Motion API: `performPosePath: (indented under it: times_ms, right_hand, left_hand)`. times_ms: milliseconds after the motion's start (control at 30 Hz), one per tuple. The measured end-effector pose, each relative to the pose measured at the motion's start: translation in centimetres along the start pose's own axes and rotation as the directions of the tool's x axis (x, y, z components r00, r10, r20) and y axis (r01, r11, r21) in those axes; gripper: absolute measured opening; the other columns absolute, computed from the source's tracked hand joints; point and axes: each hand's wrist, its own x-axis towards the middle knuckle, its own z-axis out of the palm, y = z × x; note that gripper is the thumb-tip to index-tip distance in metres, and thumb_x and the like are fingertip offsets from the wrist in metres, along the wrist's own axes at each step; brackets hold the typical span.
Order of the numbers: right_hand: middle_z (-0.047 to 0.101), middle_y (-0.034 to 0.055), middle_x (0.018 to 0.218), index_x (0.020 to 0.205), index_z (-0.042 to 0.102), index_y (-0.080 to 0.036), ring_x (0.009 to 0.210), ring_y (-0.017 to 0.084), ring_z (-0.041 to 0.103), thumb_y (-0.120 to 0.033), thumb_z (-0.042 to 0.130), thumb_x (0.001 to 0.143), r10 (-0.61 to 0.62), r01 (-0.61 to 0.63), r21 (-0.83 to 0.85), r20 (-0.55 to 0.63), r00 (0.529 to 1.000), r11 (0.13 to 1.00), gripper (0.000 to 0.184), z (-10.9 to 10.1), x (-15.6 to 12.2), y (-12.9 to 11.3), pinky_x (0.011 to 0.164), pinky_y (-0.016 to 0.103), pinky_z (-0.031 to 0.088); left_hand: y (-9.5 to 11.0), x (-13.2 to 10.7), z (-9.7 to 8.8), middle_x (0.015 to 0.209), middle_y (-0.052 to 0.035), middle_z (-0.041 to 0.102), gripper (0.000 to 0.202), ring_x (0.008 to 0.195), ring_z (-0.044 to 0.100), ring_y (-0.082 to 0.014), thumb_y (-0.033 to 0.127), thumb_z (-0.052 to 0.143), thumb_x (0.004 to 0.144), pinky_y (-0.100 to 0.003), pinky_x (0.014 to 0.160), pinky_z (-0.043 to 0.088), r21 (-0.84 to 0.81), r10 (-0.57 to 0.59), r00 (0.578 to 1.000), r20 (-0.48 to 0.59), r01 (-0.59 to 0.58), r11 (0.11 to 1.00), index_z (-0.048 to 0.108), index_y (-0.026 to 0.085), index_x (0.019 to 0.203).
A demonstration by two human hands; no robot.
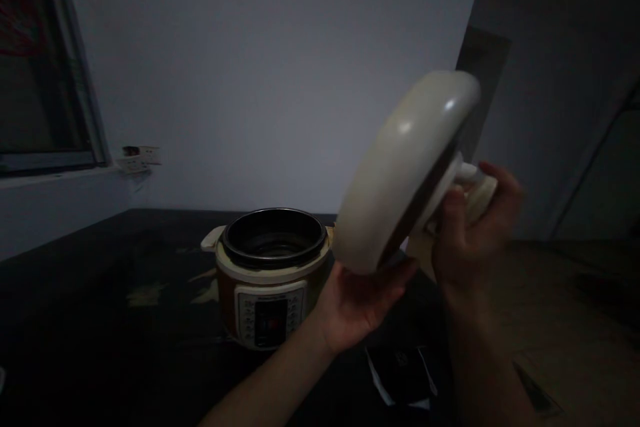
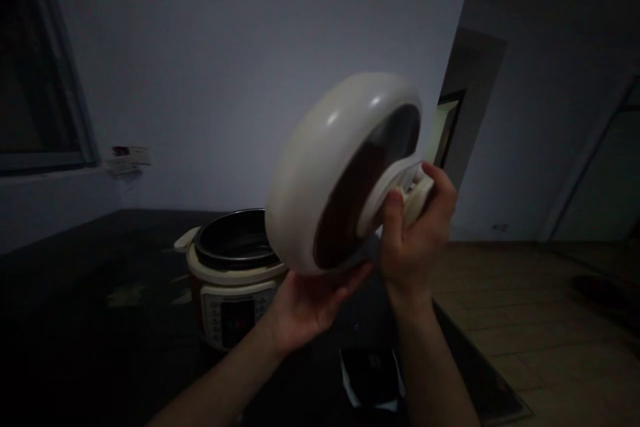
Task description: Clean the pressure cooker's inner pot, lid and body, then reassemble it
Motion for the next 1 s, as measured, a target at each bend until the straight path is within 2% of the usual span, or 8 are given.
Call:
performPosePath:
  times_ms: [200,333,367,467,567,633,733,1000]
  right_hand:
    - [0.062,0.0139,0.107,0.120,0.049,-0.016,0.103,0.031,0.059,-0.038,0.043,0.090,-0.088,0.168,-0.216,0.336,0.938,0.962,0.038,6.1,6.1,-5.0,0.088,0.048,0.044]
    - [0.063,0.0208,0.113,0.124,0.049,-0.010,0.105,0.036,0.060,-0.038,0.039,0.091,0.026,0.244,-0.321,0.651,0.758,0.915,0.045,11.7,8.0,-7.7,0.086,0.048,0.045]
    - [0.063,0.0224,0.116,0.125,0.049,-0.009,0.106,0.036,0.060,-0.037,0.038,0.091,0.062,0.270,-0.337,0.719,0.692,0.902,0.046,13.1,8.3,-8.2,0.086,0.047,0.046]
    - [0.063,0.0246,0.119,0.123,0.054,-0.006,0.107,0.034,0.061,-0.034,0.040,0.090,0.117,0.333,-0.333,0.840,0.529,0.882,0.045,16.7,8.2,-9.3,0.084,0.042,0.047]
    - [0.065,0.0243,0.117,0.118,0.060,-0.005,0.103,0.031,0.064,-0.032,0.046,0.088,0.105,0.377,-0.290,0.891,0.441,0.880,0.043,19.2,7.4,-9.9,0.081,0.038,0.048]
    - [0.065,0.0244,0.117,0.117,0.062,-0.005,0.102,0.031,0.064,-0.033,0.049,0.086,0.083,0.415,-0.257,0.916,0.392,0.873,0.044,20.5,6.7,-10.1,0.080,0.037,0.049]
    - [0.066,0.0243,0.116,0.117,0.063,-0.005,0.101,0.032,0.065,-0.033,0.050,0.084,0.050,0.468,-0.214,0.940,0.338,0.858,0.045,22.0,5.9,-10.0,0.079,0.037,0.049]
    - [0.067,0.0235,0.112,0.119,0.061,-0.008,0.097,0.032,0.065,-0.036,0.047,0.084,-0.045,0.574,-0.090,0.975,0.217,0.814,0.047,24.3,4.1,-8.9,0.075,0.037,0.048]
  left_hand:
    - [0.2,-3.0,0.8,0.137,-0.0223,0.052,0.073,0.115,0.060,-0.0283,0.062,0.014,0.094,-0.036,0.077,0.057,0.089,0.066,0.998,-0.006,-0.065,0.994,0.052,0.006,0.119]
    - [0.7,-7.1,0.2,0.116,-0.0152,0.063,0.050,0.091,0.066,-0.0210,0.049,0.027,0.098,-0.033,0.065,0.057,0.382,0.334,0.916,-0.222,-0.233,0.894,0.052,0.012,0.121]
    - [1.3,-8.2,0.1,0.105,-0.0106,0.065,0.040,0.083,0.065,-0.0180,0.043,0.035,0.097,-0.029,0.060,0.055,0.492,0.494,0.843,-0.212,-0.345,0.800,0.055,0.015,0.117]
    - [4.8,-11.2,0.1,0.087,0.0000,0.059,0.019,0.074,0.058,-0.0125,0.035,0.058,0.086,-0.022,0.060,0.049,0.701,0.900,0.435,0.027,-0.650,0.293,0.060,0.022,0.099]
    - [10.2,-12.9,0.6,0.083,0.0014,0.055,0.008,0.072,0.054,-0.0104,0.025,0.062,0.080,-0.022,0.067,0.047,0.685,0.938,0.052,0.342,-0.697,-0.211,0.061,0.021,0.088]
    - [14.0,-13.4,0.5,0.085,0.0005,0.057,0.010,0.076,0.055,-0.0108,0.020,0.060,0.079,-0.022,0.071,0.045,0.677,0.903,-0.091,0.420,-0.631,-0.379,0.062,0.021,0.088]
    - [19.0,-13.6,-0.6,0.089,0.0003,0.058,0.012,0.082,0.055,-0.0108,0.019,0.057,0.077,-0.023,0.078,0.043,0.760,0.897,-0.143,0.419,-0.485,-0.432,0.060,0.021,0.089]
    - [23.8,-12.8,-5.3,0.119,-0.0077,0.063,0.024,0.109,0.058,-0.0200,0.028,0.055,0.082,-0.035,0.097,0.041,0.924,0.947,0.103,0.304,-0.275,-0.266,0.064,0.021,0.103]
